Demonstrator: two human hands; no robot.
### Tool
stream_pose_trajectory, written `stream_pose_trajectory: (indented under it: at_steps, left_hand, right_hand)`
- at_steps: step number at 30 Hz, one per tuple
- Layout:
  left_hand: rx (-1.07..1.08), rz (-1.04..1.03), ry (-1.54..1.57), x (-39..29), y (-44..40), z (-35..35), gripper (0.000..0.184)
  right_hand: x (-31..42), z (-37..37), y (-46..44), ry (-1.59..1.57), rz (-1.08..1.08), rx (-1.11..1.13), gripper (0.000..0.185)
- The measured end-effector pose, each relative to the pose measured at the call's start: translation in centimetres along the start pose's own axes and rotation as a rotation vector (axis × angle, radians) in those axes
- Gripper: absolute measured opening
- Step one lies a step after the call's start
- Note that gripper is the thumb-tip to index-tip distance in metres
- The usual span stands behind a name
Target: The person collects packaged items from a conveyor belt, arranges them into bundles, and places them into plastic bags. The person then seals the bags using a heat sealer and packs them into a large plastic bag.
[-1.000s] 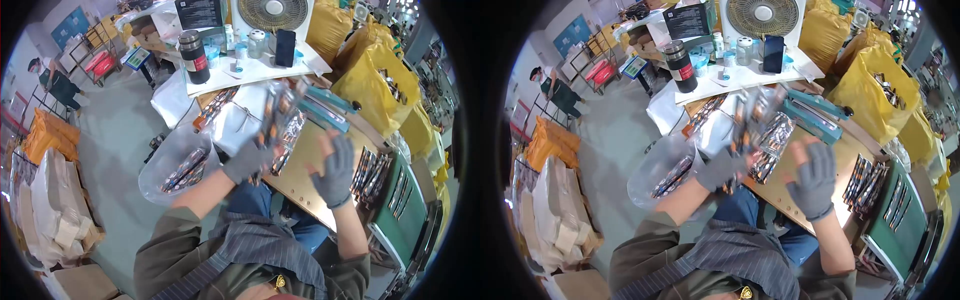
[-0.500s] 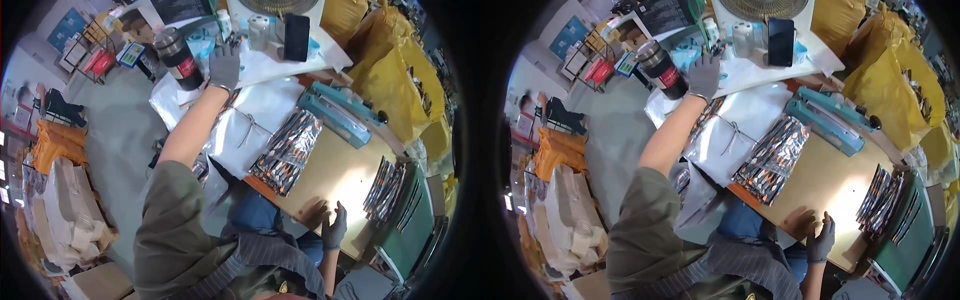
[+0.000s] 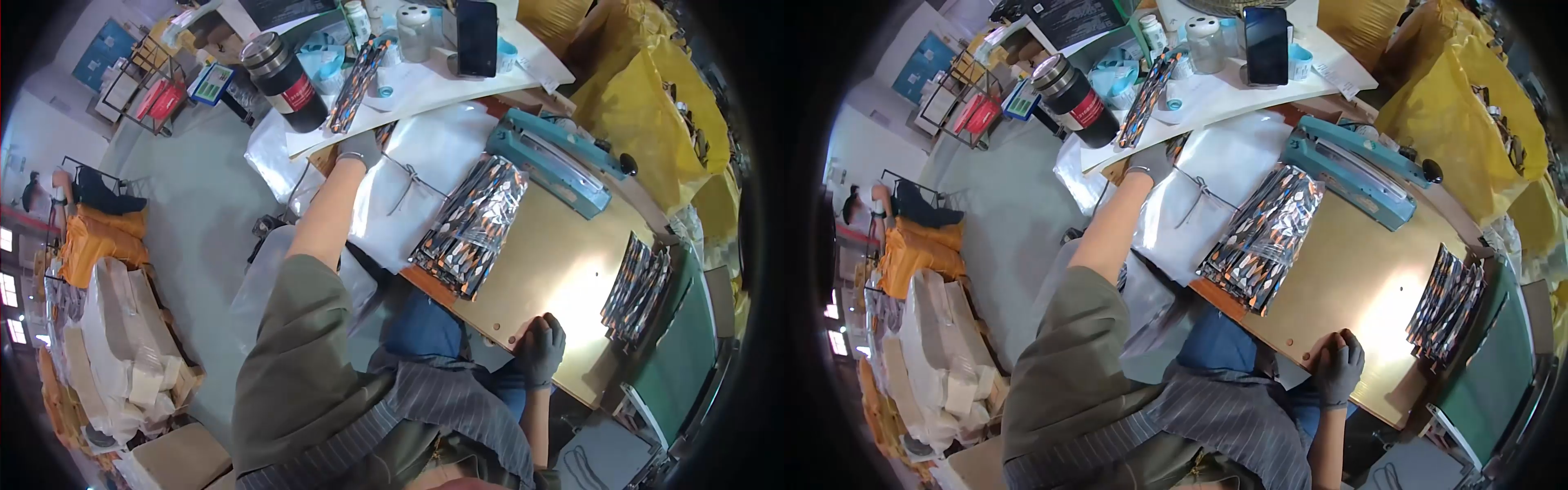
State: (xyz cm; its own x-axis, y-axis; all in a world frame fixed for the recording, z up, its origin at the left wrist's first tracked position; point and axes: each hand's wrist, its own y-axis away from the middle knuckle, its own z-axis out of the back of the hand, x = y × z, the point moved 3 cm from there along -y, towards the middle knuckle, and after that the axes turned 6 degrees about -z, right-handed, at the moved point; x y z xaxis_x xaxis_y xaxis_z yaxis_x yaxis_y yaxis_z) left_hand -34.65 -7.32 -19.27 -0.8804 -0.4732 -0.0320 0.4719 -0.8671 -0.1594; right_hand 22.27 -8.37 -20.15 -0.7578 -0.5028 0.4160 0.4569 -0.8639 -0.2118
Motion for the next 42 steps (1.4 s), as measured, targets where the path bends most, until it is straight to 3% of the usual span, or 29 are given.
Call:
stream_pose_trajectory:
  at_steps: [4,8,12,14,16,18,19,20,22,24,25,26,27,29,31,34,35,41,42]
  left_hand:
    - [-0.017,0.032,0.032,-0.2,0.1,0.4,0.045]
    - [0.193,0.206,-0.046,0.8,2.9,0.3,0.034]
    - [-0.032,0.077,-0.053,-2.4,8.2,5.1,0.027]
    - [-0.102,-0.126,0.284,-5.1,10.9,7.1,0.028]
    - [0.322,0.170,1.127,-11.6,14.3,12.0,0.029]
    - [0.442,0.195,1.666,-16.9,16.4,11.2,0.030]
    - [0.427,0.166,1.796,-20.2,17.4,11.8,0.028]
    - [0.529,0.188,1.852,-22.9,18.1,12.0,0.026]
    - [0.575,0.178,1.810,-28.4,19.7,11.2,0.028]
    - [0.519,0.145,1.967,-32.4,22.0,11.9,0.026]
    - [0.548,0.132,1.957,-32.9,22.8,11.8,0.023]
    - [0.564,0.119,1.943,-33.4,23.5,11.8,0.020]
    - [0.532,0.052,1.697,-33.0,23.7,11.0,0.019]
    - [0.537,0.113,1.836,-33.3,24.4,10.2,0.018]
    - [0.619,0.215,1.995,-34.3,24.3,11.0,0.018]
    - [0.576,0.098,1.666,-35.1,22.4,10.5,0.020]
    - [0.533,0.100,1.824,-35.9,22.0,11.0,0.020]
    - [0.683,0.120,1.883,-36.8,17.2,6.3,0.022]
    - [0.716,0.119,1.888,-36.6,16.3,5.8,0.022]
  right_hand:
    - [0.1,-0.2,1.0,-0.049,-0.012,-0.029,0.039]
    - [0.8,-0.1,1.2,-0.039,0.024,-0.050,0.035]
    - [0.4,0.4,1.3,-0.051,0.061,-0.044,0.035]
    - [0.4,0.5,1.2,-0.108,0.044,-0.059,0.035]
    - [1.2,1.1,0.7,-0.189,-0.006,-0.088,0.035]
    - [3.1,1.6,-1.5,-0.861,-0.401,0.118,0.040]
    - [4.3,1.6,-3.0,-1.223,-0.505,0.160,0.045]
    - [6.3,3.3,-4.6,-1.382,-0.497,0.245,0.048]
    - [8.9,6.3,-6.6,-1.272,-0.299,0.115,0.038]
    - [7.5,7.9,-6.7,-1.158,-0.428,0.201,0.032]
    - [7.0,8.2,-6.3,-1.104,-0.496,0.256,0.030]
    - [6.1,8.6,-5.5,-1.079,-0.476,0.166,0.029]
    - [5.0,8.6,-4.7,-1.053,-0.447,0.087,0.029]
    - [3.3,9.3,-4.3,-1.035,-0.394,-0.020,0.029]
    - [2.3,10.4,-5.3,-0.940,-0.412,0.042,0.030]
    - [2.8,9.5,-6.5,-0.863,-0.376,0.102,0.032]
    - [3.2,9.0,-7.0,-0.852,-0.363,0.112,0.033]
    - [0.6,10.0,-12.2,-0.471,-0.315,-0.160,0.037]
    - [-1.1,12.8,-14.7,-0.249,-0.142,-0.374,0.021]
